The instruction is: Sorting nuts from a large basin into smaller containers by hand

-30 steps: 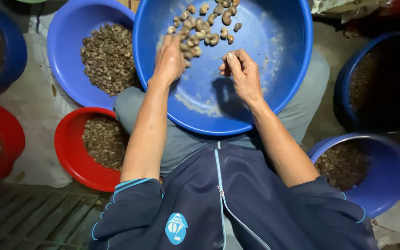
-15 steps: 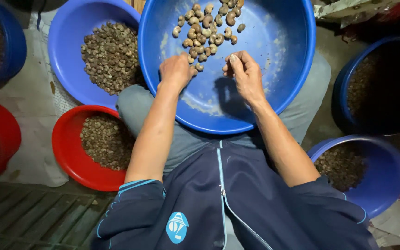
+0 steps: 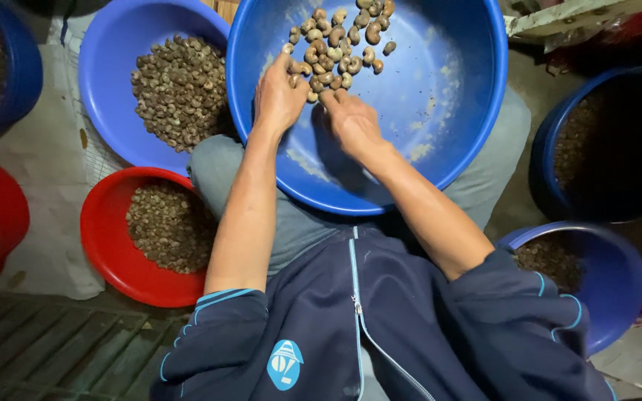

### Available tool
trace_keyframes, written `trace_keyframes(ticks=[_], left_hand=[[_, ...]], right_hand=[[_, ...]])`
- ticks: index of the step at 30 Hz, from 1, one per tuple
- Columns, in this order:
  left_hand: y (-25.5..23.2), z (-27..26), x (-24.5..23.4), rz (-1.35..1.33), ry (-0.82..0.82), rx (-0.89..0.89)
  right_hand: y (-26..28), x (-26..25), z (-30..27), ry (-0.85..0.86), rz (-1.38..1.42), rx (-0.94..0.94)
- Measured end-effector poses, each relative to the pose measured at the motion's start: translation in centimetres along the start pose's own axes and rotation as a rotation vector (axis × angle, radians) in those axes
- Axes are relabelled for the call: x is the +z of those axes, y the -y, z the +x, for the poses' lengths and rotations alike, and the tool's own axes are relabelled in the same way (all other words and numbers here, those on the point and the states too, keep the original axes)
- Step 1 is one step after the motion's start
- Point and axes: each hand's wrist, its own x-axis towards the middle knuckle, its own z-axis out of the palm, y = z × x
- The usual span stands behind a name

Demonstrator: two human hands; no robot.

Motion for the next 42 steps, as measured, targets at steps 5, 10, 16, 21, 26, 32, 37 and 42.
trace_keyframes(ticks=[5,10,16,21,26,32,37,42], left_hand=[[-0.7,0.1,0.0,0.059,0.205,-0.201],[-0.3,0.1,0.2,0.099,0.249,-0.163],[-1.5,0.1,-0.1,0.097,0.344,-0.273],[0.3,0.1,1.6,0.327,0.314,-0.212],[-0.3,0.3,1.6,0.323,0.36,-0.209],[-0.6,0.5,0.9,0.239,0.348,-0.26],[-1.4,0.8,-0.8,-0.345,0.176,-0.304],[-3.2,1.1,-3.9,-1.338,0.361,-0.187]], right_hand=[[-0.8,4.3,0.4,-0.086,-0.229,-0.018],[-1.2,2.1,-0.1,-0.1,-0.129,-0.046],[-2.3,-4.3,0.8,0.218,1.083,0.499],[-2.9,-5.7,1.0,0.071,1.728,0.512],[-1.7,-4.1,2.2,0.017,1.3,0.588],[-1.8,-0.7,2.2,0.021,0.397,0.238],[-2.6,1.8,1.7,-0.023,0.086,-0.016],[-2.1,0.4,2.2,0.189,0.327,0.38]])
